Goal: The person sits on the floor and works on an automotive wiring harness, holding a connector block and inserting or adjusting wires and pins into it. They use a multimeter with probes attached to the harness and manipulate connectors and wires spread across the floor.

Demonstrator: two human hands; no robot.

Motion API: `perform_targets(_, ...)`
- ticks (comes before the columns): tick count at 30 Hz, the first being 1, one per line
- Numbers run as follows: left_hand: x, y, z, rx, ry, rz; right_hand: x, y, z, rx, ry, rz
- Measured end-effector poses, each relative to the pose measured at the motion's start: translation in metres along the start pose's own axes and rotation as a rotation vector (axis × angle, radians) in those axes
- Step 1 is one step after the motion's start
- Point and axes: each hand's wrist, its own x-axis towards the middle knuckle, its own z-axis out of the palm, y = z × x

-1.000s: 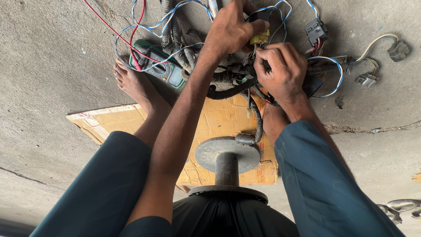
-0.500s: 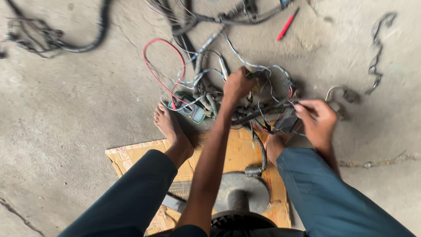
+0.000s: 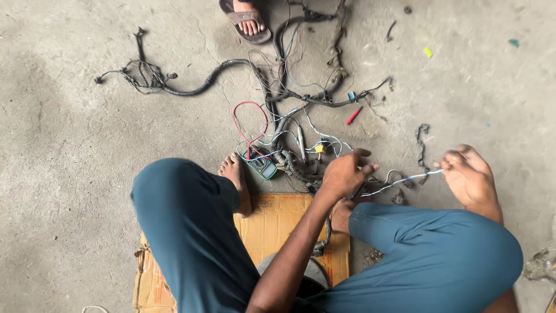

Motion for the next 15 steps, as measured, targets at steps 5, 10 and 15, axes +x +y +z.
perform_targets(5, -0.086, 0.069, -0.048, 0.018, 0.086, 0.146, 0.045, -0.065, 0.137, -0.888, -0.456, 0.552)
perform_targets(10, -0.173, 0.063, -0.077, -0.048, 0.006, 0.040, -0.013, -0.066, 0.280, -1.279, -0.809, 0.733)
perform_targets(15, -0.201, 0.044, -0.064, -0.538, -0.126, 0.012, -0.055, -0.077, 0.331, -1.656, -0.644, 0.578)
